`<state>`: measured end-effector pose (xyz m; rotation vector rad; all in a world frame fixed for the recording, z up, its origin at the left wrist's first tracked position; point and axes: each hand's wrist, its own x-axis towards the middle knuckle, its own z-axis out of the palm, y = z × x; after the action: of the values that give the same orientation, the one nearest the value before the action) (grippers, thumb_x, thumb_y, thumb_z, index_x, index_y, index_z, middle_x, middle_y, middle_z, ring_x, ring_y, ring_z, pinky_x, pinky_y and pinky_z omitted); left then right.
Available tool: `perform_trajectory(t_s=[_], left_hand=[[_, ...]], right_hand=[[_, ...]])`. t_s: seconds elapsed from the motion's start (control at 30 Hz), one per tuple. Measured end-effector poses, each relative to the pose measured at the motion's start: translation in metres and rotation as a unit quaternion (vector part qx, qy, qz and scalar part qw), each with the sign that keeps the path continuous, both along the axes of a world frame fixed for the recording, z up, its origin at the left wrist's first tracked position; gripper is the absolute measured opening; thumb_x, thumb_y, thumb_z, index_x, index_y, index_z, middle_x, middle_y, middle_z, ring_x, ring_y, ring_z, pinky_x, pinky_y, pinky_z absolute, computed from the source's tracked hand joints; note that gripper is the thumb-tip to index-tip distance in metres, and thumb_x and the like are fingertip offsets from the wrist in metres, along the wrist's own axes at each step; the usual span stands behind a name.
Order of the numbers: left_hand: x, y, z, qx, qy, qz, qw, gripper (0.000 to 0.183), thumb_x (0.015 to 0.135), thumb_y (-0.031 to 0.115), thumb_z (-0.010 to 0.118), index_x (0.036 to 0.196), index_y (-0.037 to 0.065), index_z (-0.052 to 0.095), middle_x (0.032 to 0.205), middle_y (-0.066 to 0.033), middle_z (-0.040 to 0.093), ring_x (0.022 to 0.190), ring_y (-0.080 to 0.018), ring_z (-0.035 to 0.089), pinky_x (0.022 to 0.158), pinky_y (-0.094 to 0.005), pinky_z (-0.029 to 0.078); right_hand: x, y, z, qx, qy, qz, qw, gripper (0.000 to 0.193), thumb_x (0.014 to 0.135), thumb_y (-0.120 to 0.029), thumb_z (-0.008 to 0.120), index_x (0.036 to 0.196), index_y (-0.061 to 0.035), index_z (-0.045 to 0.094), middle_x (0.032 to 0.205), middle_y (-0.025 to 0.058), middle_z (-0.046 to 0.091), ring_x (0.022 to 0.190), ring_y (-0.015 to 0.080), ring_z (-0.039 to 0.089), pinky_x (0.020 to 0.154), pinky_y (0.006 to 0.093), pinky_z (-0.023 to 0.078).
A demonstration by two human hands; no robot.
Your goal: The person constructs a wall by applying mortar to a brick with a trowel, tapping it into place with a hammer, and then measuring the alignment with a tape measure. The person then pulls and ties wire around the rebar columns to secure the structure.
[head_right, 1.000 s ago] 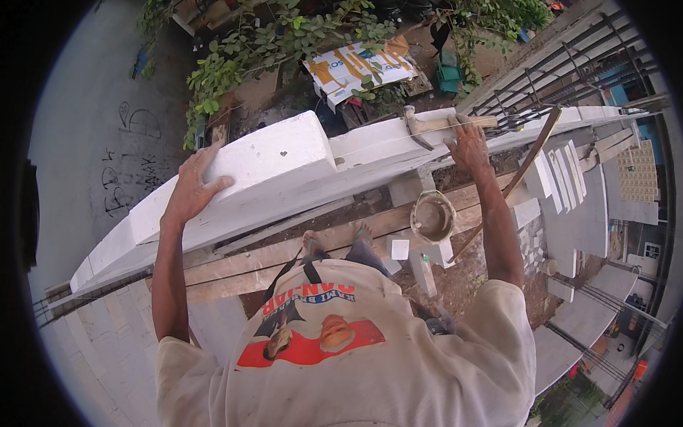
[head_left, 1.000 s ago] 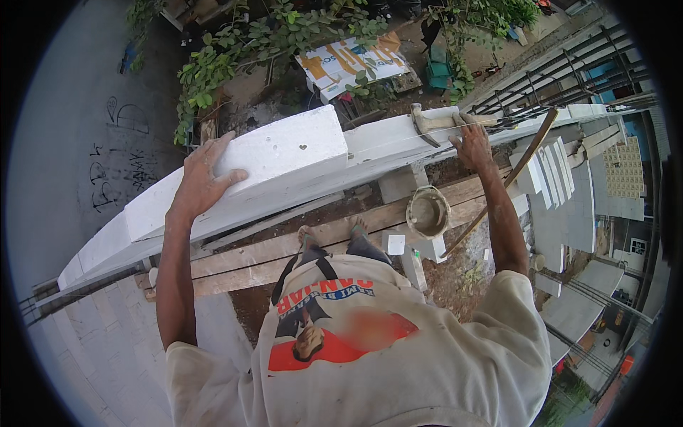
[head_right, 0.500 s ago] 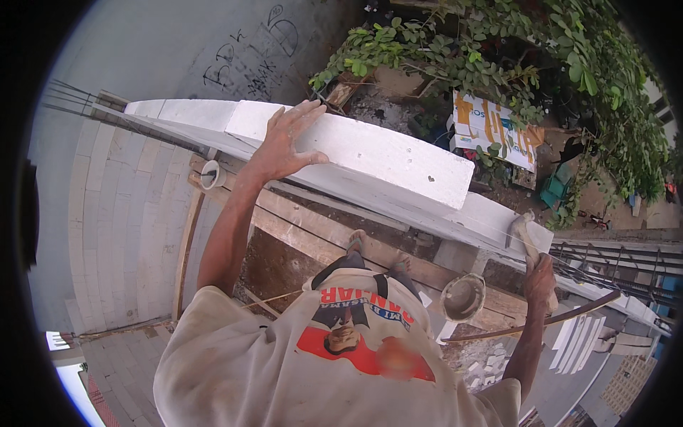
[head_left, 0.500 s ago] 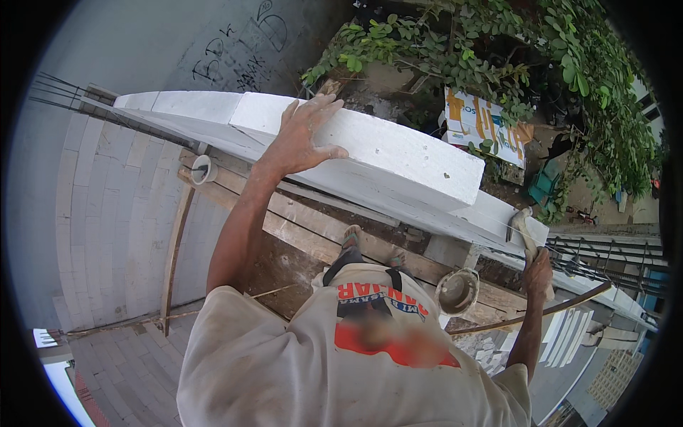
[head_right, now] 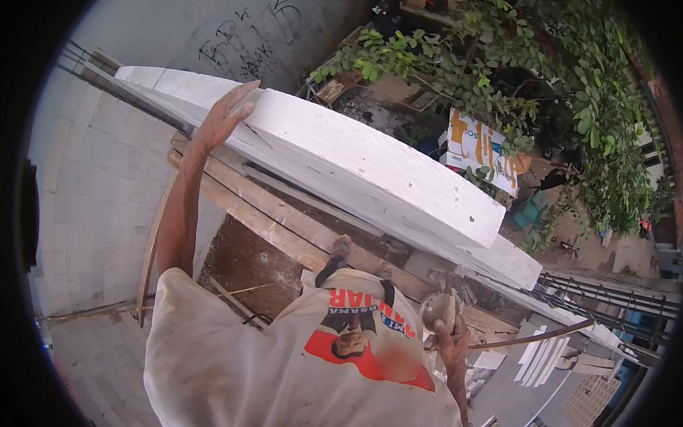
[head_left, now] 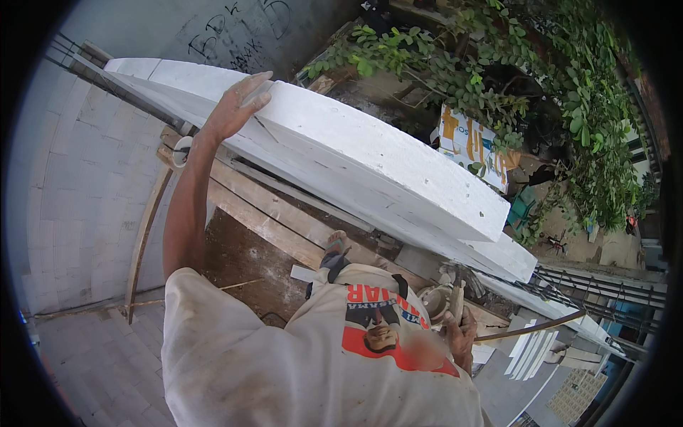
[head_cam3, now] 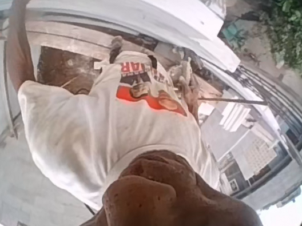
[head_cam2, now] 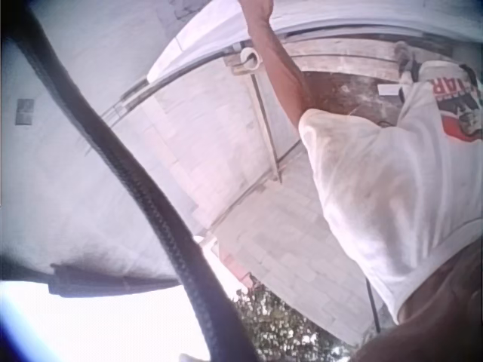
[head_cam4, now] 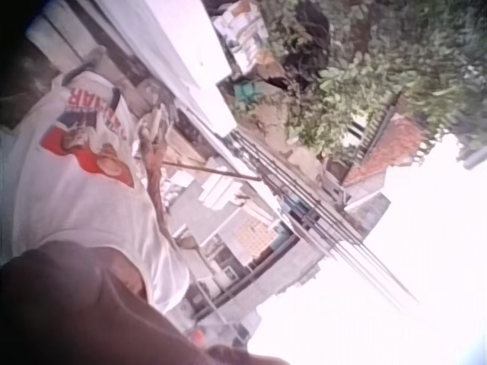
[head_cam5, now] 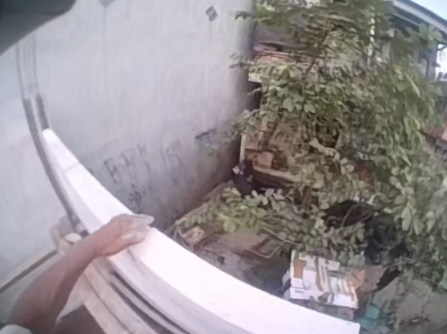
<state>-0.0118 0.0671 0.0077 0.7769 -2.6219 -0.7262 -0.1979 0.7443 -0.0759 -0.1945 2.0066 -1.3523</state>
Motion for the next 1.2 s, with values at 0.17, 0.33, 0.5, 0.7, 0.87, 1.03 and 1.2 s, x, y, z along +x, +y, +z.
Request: perform_trajectory(t_s=[0.17, 0.33, 0.5, 0.7, 0.87, 1.03, 1.2], left_hand=[[-0.029, -0.058, -0.016, -0.116, -0.048, -0.106, 0.986, 0.048, 0.106, 0.038, 0.054, 0.141, 0.006, 0.063, 0.143, -0.0183, 0.062, 0.135, -0.0344, 0.054, 0.119, -0.0442, 0.035], [-0.035, -0.07, -0.043, -0.009, -0.025, -0.142, 0.99, 0.043, 0.106, 0.037, 0.055, 0.123, 0.001, 0.073, 0.125, -0.0182, 0.072, 0.116, -0.0345, 0.065, 0.108, -0.0418, 0.046], [-0.034, -0.071, -0.044, -0.03, 0.019, -0.14, 0.99, 0.036, 0.104, 0.029, 0.058, 0.114, -0.002, 0.075, 0.114, -0.0199, 0.074, 0.106, -0.0363, 0.067, 0.099, -0.0418, 0.05], [-0.033, -0.077, -0.049, -0.046, 0.025, -0.151, 0.987, 0.037, 0.103, 0.03, 0.059, 0.114, -0.001, 0.075, 0.122, -0.0197, 0.073, 0.112, -0.0364, 0.067, 0.102, -0.0414, 0.05], [-0.032, -0.079, -0.049, -0.047, 0.015, -0.148, 0.988, 0.036, 0.103, 0.029, 0.059, 0.115, -0.002, 0.075, 0.123, -0.02, 0.073, 0.115, -0.0366, 0.067, 0.105, -0.0419, 0.049], [-0.032, -0.073, -0.042, -0.048, 0.004, -0.141, 0.989, 0.037, 0.103, 0.028, 0.059, 0.117, -0.002, 0.075, 0.123, -0.0205, 0.073, 0.116, -0.0369, 0.066, 0.105, -0.0418, 0.049], [-0.029, -0.076, -0.05, -0.078, 0.008, -0.141, 0.987, 0.036, 0.102, 0.027, 0.059, 0.115, -0.002, 0.075, 0.121, -0.0203, 0.073, 0.114, -0.0372, 0.067, 0.103, -0.0422, 0.05]], right_hand=[[0.006, -0.118, 0.069, -0.062, 0.155, 0.154, 0.974, 0.045, 0.1, -0.024, 0.066, 0.132, 0.0062, 0.056, 0.1, 0.0144, 0.069, 0.084, 0.0194, 0.067, 0.073, 0.0348, 0.055], [0.018, -0.244, 0.101, -0.033, 0.325, 0.244, 0.913, 0.062, 0.101, -0.017, 0.064, 0.156, 0.0028, 0.042, 0.136, 0.03, 0.063, 0.126, 0.0389, 0.064, 0.105, 0.0425, 0.049], [0.028, -0.323, 0.109, -0.042, 0.31, 0.287, 0.905, 0.06, 0.101, -0.007, 0.063, 0.157, -0.0025, 0.042, 0.142, 0.0276, 0.061, 0.129, 0.0385, 0.062, 0.108, 0.042, 0.047], [0.026, -0.383, 0.097, -0.087, 0.502, 0.249, 0.824, 0.056, 0.1, -0.006, 0.065, 0.153, -0.0026, 0.047, 0.098, 0.0172, 0.067, 0.082, 0.0301, 0.064, 0.077, 0.0411, 0.052], [0.021, -0.397, 0.094, 0.013, 0.527, 0.324, 0.786, 0.057, 0.095, -0.004, 0.067, 0.15, -0.0044, 0.05, 0.096, 0.0237, 0.063, 0.082, 0.0448, 0.063, 0.073, 0.0502, 0.052], [0.042, -0.404, 0.109, -0.094, 0.513, 0.228, 0.822, 0.052, 0.096, -0.005, 0.067, 0.146, -0.0019, 0.053, 0.113, 0.0274, 0.069, 0.098, 0.0445, 0.068, 0.085, 0.0467, 0.054], [0.03, -0.413, 0.108, 0.057, 0.467, 0.317, 0.823, 0.056, 0.096, -0.005, 0.066, 0.15, -0.0058, 0.05, 0.115, 0.0272, 0.069, 0.1, 0.0442, 0.069, 0.087, 0.0465, 0.054]])
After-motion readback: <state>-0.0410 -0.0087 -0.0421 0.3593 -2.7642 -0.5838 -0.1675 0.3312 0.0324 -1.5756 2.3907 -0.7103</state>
